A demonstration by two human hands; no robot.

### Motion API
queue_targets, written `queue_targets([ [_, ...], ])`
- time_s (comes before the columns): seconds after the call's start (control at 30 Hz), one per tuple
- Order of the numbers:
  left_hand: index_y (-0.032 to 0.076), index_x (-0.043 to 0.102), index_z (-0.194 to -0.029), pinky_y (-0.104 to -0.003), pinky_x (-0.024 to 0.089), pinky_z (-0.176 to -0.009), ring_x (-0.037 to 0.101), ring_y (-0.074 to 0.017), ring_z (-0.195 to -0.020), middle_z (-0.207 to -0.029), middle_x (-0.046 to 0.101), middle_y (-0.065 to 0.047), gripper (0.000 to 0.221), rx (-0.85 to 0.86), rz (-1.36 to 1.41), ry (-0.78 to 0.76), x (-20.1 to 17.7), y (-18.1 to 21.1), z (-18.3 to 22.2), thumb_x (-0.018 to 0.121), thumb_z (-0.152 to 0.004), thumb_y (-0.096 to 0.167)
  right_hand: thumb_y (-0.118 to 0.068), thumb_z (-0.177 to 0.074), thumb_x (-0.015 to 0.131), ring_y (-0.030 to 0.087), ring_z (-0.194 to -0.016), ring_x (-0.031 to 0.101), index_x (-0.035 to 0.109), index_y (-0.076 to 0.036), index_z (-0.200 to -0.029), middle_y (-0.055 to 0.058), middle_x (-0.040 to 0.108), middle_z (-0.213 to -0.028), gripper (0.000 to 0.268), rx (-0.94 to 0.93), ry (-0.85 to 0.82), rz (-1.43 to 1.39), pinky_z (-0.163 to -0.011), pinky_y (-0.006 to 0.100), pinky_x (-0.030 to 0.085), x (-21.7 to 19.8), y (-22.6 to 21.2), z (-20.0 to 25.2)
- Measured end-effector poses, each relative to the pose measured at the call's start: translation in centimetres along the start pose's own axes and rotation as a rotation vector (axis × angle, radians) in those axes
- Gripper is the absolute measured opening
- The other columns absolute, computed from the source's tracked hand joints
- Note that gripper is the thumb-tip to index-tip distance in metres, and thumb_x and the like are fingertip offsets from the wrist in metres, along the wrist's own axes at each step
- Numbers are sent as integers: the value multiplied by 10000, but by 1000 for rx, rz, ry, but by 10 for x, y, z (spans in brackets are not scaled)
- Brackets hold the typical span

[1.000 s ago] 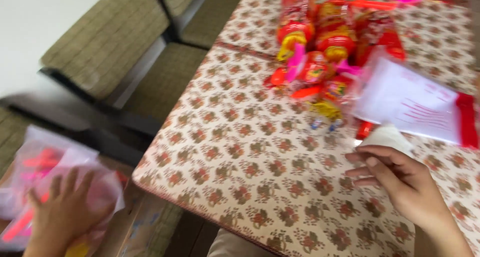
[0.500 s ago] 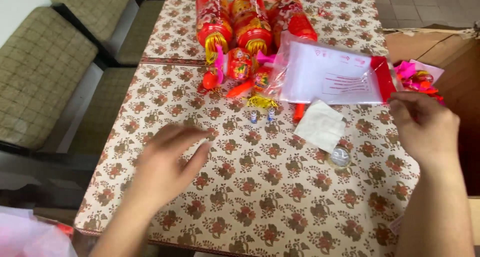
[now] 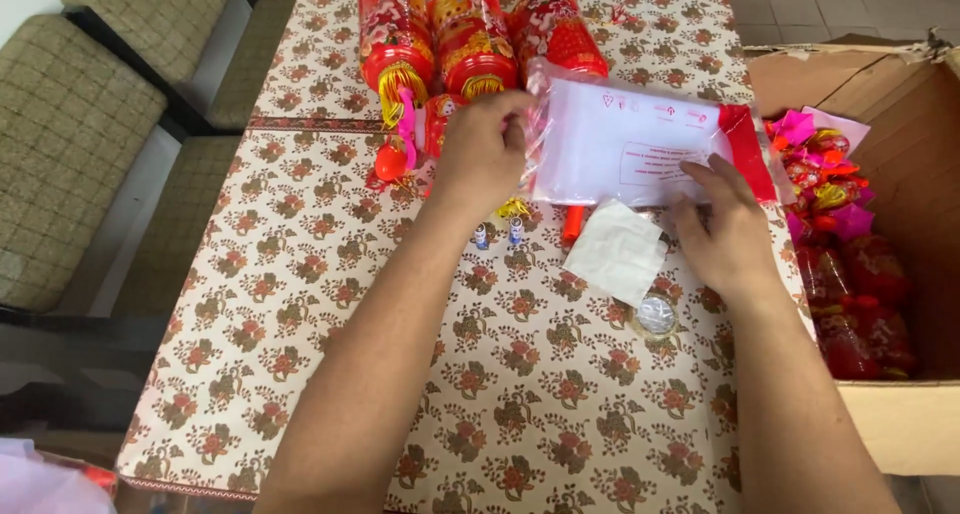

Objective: The person organizes various plastic toy components, placing small items into plastic bags and then inserting batteries into a red lantern handle.

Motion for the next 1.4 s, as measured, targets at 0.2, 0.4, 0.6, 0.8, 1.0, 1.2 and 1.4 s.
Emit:
queue_targets([
  [0.2,41,726,-1105,-424,615,-768,734,-358,-938,-921,740,-167,252,114,-31,105,-4,0,-7,646,-880,123,-190,-1011,655,550,-1274,529,633,-59,-1452,320,548,-1443,460,70,5,105,-1076,654,399,15,9,2],
  [0.4,93,716,-1081,-434,618,-742,748,-330,-914,-875,753,-129,294,77,-15,81,0,6,-13,732,-826,239,-295,-1014,652,530,-1342,461,633,-128,-1456,243,549,-1465,473,144,-49,146,-1081,651,402,24,23,-3],
  [0.6,57,710,-994,-416,608,-755,742,-337,-925,-904,755,-161,139,44,93,0,0,6,-13,649,-888,124,-351,-1018,628,547,-1381,413,613,-125,-1465,247,524,-1493,501,165,-91,161,-1123,653,349,20,18,0],
  [0.8,104,787,-928,-439,584,-816,737,-370,-939,-883,769,-135,280,50,16,-144,4,7,-26,516,-893,42,-249,-1022,583,561,-1366,431,618,-44,-1433,299,543,-1451,460,167,-107,163,-1085,660,395,13,0,-2],
  [1.0,88,793,-1032,-426,601,-834,706,-336,-973,-1090,643,-166,167,151,-521,-25,11,33,-23,735,-881,129,-264,-1012,607,537,-1398,407,636,-53,-1414,294,539,-1471,455,184,-107,158,-1122,654,350,15,6,1],
  [1.2,47,767,-1111,-517,492,-995,460,-379,-1237,-1287,433,-141,296,50,-550,98,17,27,-24,772,-890,244,-257,-1011,609,545,-1392,407,638,-47,-1410,315,534,-1468,451,166,-107,147,-1118,658,350,13,3,0],
  [1.4,108,760,-1046,-664,306,-1062,273,-422,-1349,-1399,375,-98,314,-171,-438,83,35,-11,-37,766,-845,350,-259,-1014,594,550,-1380,427,620,-41,-1424,318,531,-1467,466,160,-112,169,-1100,668,370,13,3,0],
])
Point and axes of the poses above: each hand's wrist, its own z-axis away from the middle knuckle, its own x-axis out of the palm, y = z × x, the point moved 6 cm from there along -z, towards the middle knuckle
